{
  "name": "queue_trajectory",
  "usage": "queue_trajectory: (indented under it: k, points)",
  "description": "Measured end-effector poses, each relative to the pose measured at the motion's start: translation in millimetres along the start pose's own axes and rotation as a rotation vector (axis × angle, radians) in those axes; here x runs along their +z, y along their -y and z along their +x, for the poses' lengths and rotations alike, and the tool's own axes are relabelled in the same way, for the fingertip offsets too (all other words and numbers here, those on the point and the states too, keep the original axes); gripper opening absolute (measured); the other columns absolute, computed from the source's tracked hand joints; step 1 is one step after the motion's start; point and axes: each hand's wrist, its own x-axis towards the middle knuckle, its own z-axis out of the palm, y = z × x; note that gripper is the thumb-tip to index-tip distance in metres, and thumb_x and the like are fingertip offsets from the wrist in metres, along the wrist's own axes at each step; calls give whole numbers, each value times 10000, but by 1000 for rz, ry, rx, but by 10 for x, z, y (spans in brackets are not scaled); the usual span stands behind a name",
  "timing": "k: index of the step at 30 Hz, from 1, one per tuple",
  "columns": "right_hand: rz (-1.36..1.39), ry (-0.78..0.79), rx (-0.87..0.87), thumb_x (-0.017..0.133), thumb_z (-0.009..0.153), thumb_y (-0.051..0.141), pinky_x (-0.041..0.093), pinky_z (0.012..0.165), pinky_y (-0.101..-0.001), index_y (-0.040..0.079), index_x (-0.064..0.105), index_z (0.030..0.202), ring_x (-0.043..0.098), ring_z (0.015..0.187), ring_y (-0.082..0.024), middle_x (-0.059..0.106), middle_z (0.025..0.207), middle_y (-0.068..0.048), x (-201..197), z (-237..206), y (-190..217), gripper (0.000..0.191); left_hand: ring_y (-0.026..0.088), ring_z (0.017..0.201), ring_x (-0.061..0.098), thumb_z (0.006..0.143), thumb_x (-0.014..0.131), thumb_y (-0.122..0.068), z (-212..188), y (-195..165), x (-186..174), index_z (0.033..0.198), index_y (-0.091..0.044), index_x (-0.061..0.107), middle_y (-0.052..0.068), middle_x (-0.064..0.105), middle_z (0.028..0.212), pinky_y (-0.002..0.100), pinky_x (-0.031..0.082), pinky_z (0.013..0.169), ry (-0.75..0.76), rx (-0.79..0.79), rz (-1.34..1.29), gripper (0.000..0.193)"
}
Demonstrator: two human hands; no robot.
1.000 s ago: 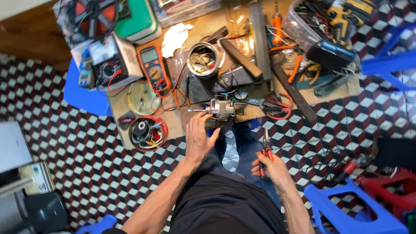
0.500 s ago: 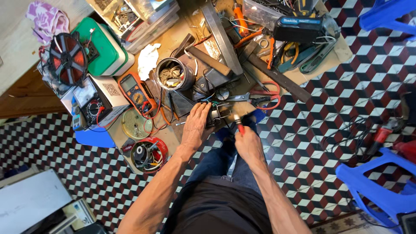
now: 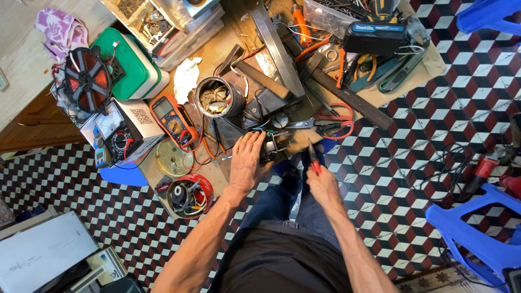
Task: The person repairs a handheld power tool at a workbench. They hold the tool's gear head against a bench-mounted drill, work on its components by hand, tap the housing with a hammer, grip parts with pliers, and pour liquid from a plastic bottle onto the tool before repositioning it on the bench.
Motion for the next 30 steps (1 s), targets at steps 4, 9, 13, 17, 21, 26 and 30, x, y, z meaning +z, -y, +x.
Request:
queue_trajectory:
  k: [4, 9, 13, 17, 21, 26, 30]
  points:
    - [104, 72, 143, 595, 938, 315, 423, 452, -317, 56, 650, 1019, 550, 517, -127, 654, 747, -58, -184, 28, -170, 278, 348, 1352, 467, 709, 879, -317, 82, -83, 87, 1395, -54, 535, 149, 554, 1398, 498, 332, 1145, -110, -7, 19, 811]
    - [31, 62, 188, 596, 951, 276, 420, 451, -304, 29, 664, 1020, 553, 531, -128, 654, 751, -61, -351, 35, -335, 266, 337, 1312, 496, 683, 887, -286, 248, -115, 231, 1298, -62, 596, 133, 586, 1301, 494, 335, 1153, -98, -40, -8, 716]
    - [-3, 90, 207, 585, 953, 248, 420, 463, -293, 44, 677, 1043, 557, 550, -127, 644, 762, -62, -378, 46, -329, 241, 331, 1285, 509, 618, 892, -239, 306, -85, 300, 1242, -75, 624, 136, 596, 1253, 482, 342, 1136, -83, -74, 10, 698]
    - [-11, 112, 187, 588, 949, 237, 409, 461, -295, 27, 681, 1042, 552, 551, -129, 642, 759, -63, -362, 74, -263, 248, 333, 1282, 507, 640, 905, -254, 297, -45, 321, 1228, -72, 621, 128, 593, 1241, 481, 341, 1136, -88, -73, 10, 677]
    - [1, 129, 172, 593, 944, 246, 402, 457, -290, 33, 680, 1047, 546, 552, -126, 639, 755, -64, -305, 124, -210, 252, 336, 1272, 510, 607, 903, -252, 300, -36, 307, 1217, -73, 626, 128, 598, 1235, 482, 341, 1121, -83, -74, -4, 694]
    - [-66, 123, 140, 593, 944, 268, 449, 516, -307, 49, 691, 1074, 584, 602, -137, 666, 779, -75, -261, 163, -126, 274, 342, 1265, 512, 622, 913, -269, 333, -53, 287, 1191, -75, 620, 130, 598, 1207, 492, 340, 1118, -63, -105, -23, 668]
    - [-106, 54, 81, 603, 929, 295, 520, 605, -331, 80, 674, 1140, 636, 660, -172, 707, 803, -84, -155, 125, -1, 309, 344, 1258, 517, 617, 907, -271, 332, -56, 297, 1191, -74, 623, 128, 606, 1203, 496, 344, 1123, -78, -97, -29, 670]
